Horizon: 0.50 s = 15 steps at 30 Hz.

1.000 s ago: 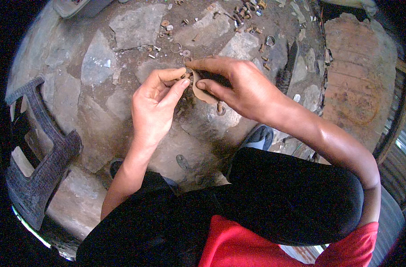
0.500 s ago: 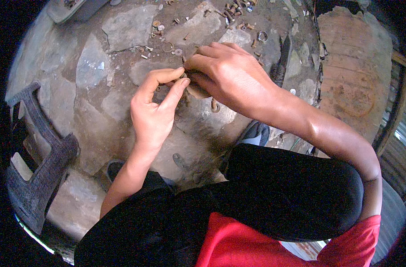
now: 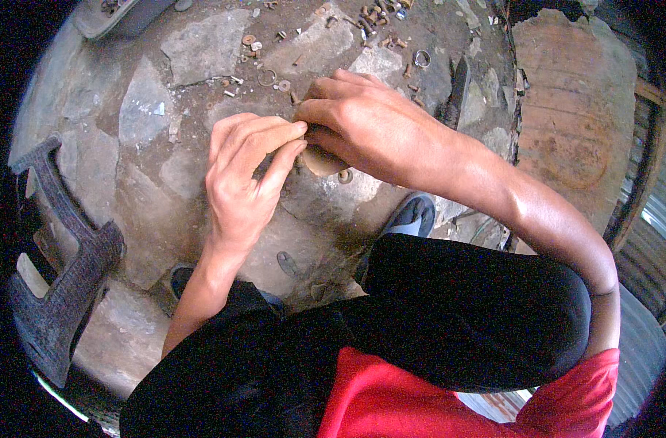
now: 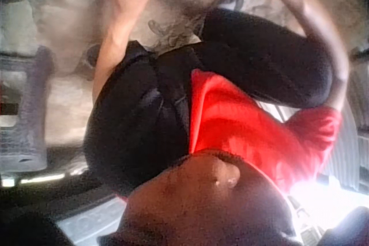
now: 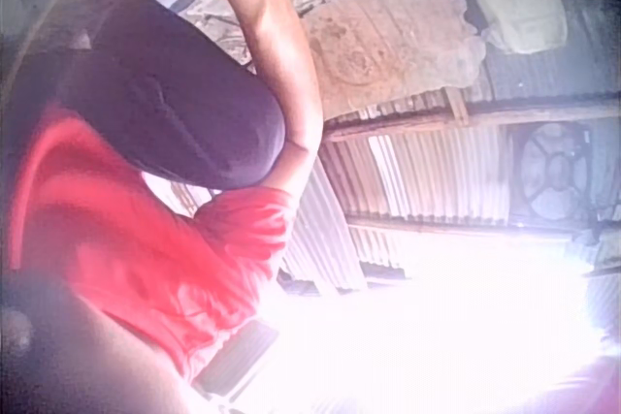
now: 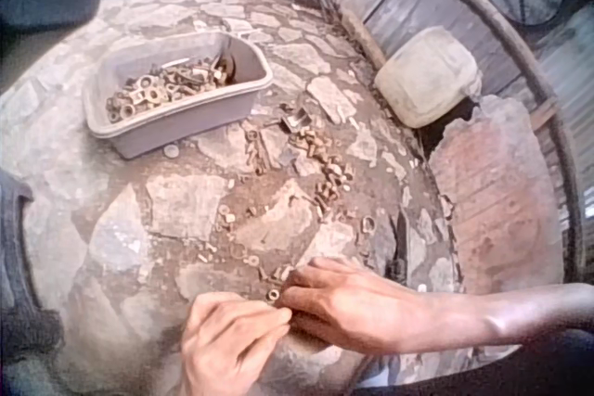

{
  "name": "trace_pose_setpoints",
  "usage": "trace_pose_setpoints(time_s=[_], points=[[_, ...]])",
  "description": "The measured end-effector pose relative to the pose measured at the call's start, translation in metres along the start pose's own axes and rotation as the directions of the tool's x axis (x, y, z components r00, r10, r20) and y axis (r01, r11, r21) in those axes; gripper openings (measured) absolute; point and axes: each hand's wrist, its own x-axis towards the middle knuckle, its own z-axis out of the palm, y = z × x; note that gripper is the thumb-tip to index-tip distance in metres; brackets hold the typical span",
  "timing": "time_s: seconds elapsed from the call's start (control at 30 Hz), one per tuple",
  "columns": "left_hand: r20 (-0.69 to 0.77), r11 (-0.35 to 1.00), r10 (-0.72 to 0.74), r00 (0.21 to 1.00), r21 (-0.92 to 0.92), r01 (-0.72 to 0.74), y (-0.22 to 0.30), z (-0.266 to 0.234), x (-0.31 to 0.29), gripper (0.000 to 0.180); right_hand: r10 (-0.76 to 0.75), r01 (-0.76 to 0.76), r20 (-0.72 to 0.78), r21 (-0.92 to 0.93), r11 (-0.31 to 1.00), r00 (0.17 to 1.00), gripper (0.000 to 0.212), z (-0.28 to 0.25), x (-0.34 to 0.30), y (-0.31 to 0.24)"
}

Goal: The person sits on the ground and uses a sanding block to clean rust off small metal hardware pieces. They pick up individual items from a pile, rub them with the block, and place them into a plastic bin.

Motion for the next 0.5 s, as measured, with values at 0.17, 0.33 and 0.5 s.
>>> trace_pose_setpoints(time_s=[0.17, 0.33, 0.5], points=[[-0.021, 0.995, -0.087, 0.996, 0.052, 0.088, 0.004, -0.002, -0.001, 0.025, -0.04, 0.04, 0.005, -0.077, 0.996, 0.999, 0.023, -0.003, -0.003, -0.001], [-0.006, 0.985, -0.157, 0.988, -0.072, 0.156, 0.006, 0.003, -0.006, 0.023, -0.032, 0.034, 0.023, -0.087, 0.996, 0.999, 0.019, -0.009, -0.002, -0.005], [0.031, 0.964, -0.192, 0.981, -0.18, 0.195, 0.006, 0.003, -0.009, 0.021, -0.033, 0.033, -0.002, -0.058, 0.998, 0.999, 0.016, -0.005, -0.008, -0.006]])
